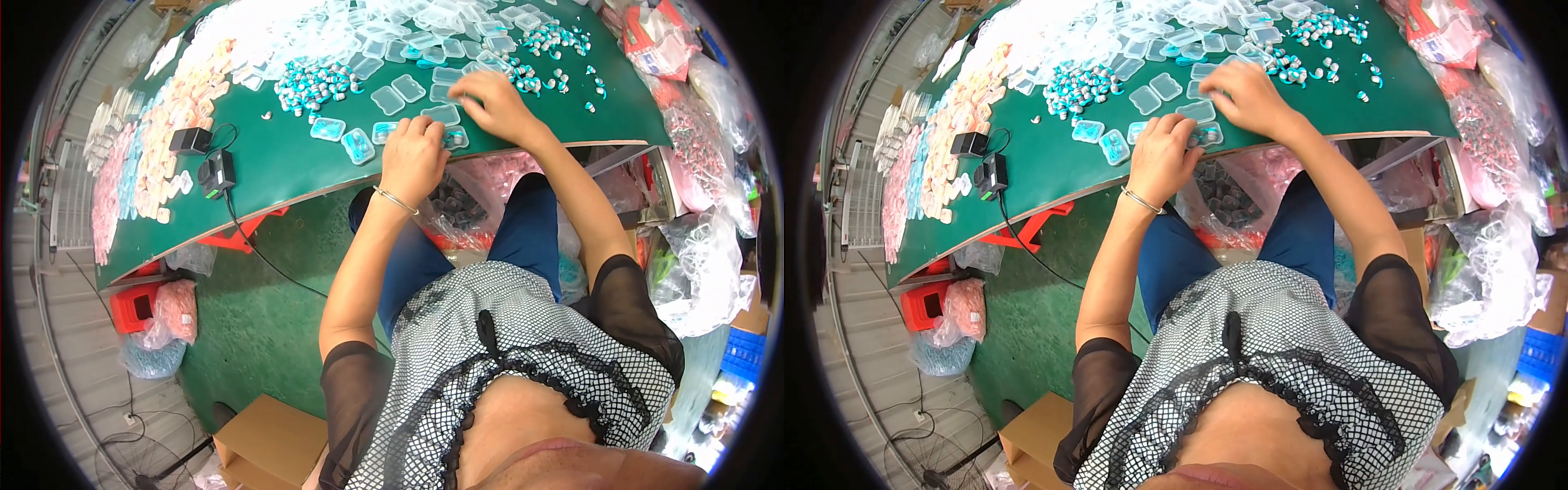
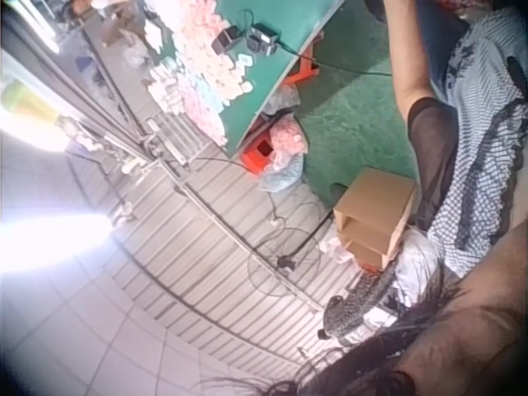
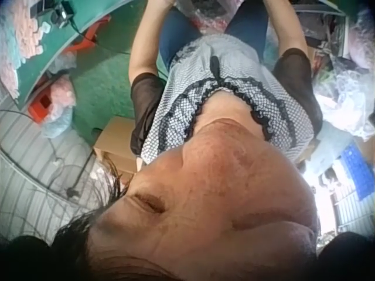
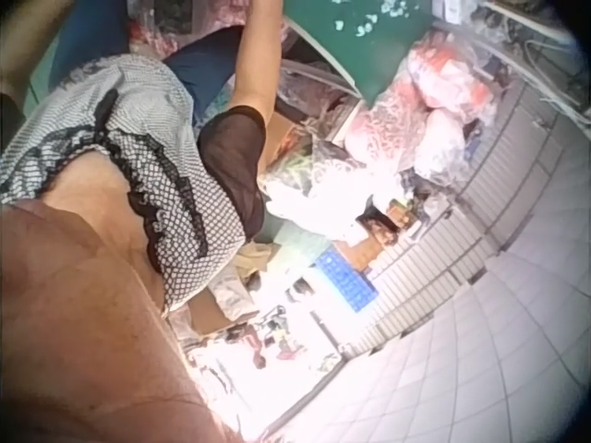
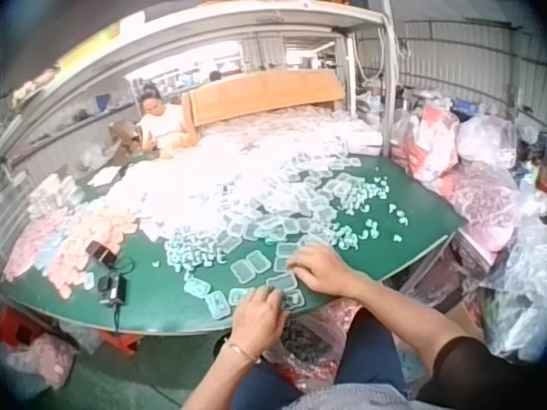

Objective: Sorting and packaging small beads into plastic boxes and bags on a workbench.

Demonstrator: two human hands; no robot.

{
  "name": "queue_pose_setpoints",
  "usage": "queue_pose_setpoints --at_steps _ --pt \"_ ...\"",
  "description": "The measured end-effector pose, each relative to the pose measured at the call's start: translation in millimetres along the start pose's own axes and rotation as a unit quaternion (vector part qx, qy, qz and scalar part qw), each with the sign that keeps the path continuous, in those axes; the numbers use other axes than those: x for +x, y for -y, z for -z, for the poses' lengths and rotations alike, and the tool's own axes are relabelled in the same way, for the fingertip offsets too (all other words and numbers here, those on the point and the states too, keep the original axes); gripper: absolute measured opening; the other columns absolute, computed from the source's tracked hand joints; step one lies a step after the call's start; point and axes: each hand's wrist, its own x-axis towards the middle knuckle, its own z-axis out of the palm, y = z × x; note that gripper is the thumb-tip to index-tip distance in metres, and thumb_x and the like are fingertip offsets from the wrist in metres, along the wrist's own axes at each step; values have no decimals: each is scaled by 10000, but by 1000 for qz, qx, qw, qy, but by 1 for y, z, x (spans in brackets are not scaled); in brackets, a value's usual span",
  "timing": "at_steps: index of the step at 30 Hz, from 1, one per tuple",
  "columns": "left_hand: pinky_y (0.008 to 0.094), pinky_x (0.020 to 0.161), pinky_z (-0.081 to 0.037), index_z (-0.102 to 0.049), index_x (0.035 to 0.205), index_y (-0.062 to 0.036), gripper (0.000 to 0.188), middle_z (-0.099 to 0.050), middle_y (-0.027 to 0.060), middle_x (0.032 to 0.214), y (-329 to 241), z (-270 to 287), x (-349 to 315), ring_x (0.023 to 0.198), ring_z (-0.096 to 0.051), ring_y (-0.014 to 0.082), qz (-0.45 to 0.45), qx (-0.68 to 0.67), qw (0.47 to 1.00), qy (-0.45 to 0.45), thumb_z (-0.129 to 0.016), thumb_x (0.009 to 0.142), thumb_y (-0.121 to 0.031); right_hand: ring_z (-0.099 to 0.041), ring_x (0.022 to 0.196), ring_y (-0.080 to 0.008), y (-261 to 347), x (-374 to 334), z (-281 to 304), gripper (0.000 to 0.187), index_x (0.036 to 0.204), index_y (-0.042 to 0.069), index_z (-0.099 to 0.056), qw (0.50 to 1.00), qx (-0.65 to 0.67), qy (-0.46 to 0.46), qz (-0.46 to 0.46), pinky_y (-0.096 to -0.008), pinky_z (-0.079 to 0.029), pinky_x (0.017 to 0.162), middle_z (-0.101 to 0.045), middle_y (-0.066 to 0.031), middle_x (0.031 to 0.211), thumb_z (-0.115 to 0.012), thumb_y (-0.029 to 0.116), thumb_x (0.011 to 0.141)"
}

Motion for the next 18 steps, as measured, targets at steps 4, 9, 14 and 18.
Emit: queue_pose_setpoints --at_steps 4,9,14,18 --pt "422 828 -485 -616 1084 -20 424 -619 135 1066 -1 1 -1 949 -578 339 17 -15 1000 -3 -758 693 -99 -584 993 -249 -9 43 -18 135 914 99 -682 986 -158 -51 15 -419 -402 892 -650 -41 962 -665 86 781" --pt "430 841 -486 -614 1089 -16 445 -624 151 1060 -5 -6 2 959 -581 350 33 -51 998 -13 -763 674 -70 -562 1003 -256 -33 71 -44 91 817 118 -723 947 -322 9 -17 -522 -335 887 -641 -41 919 -657 111 755" --pt "438 834 -491 -599 1119 -12 475 -628 160 1053 -8 -4 -1 971 -590 364 57 -69 996 -28 -766 677 -63 -564 1004 -259 -28 91 -47 108 782 119 -722 932 -343 78 -83 -522 -328 882 -645 -50 934 -631 85 735" --pt "447 824 -495 -586 1147 -9 499 -634 175 1047 -7 -5 -2 968 -598 379 75 -87 993 -37 -765 683 -51 -574 988 -259 -30 88 -51 120 783 126 -721 933 -346 67 -73 -511 -325 873 -651 -43 930 -619 80 740"
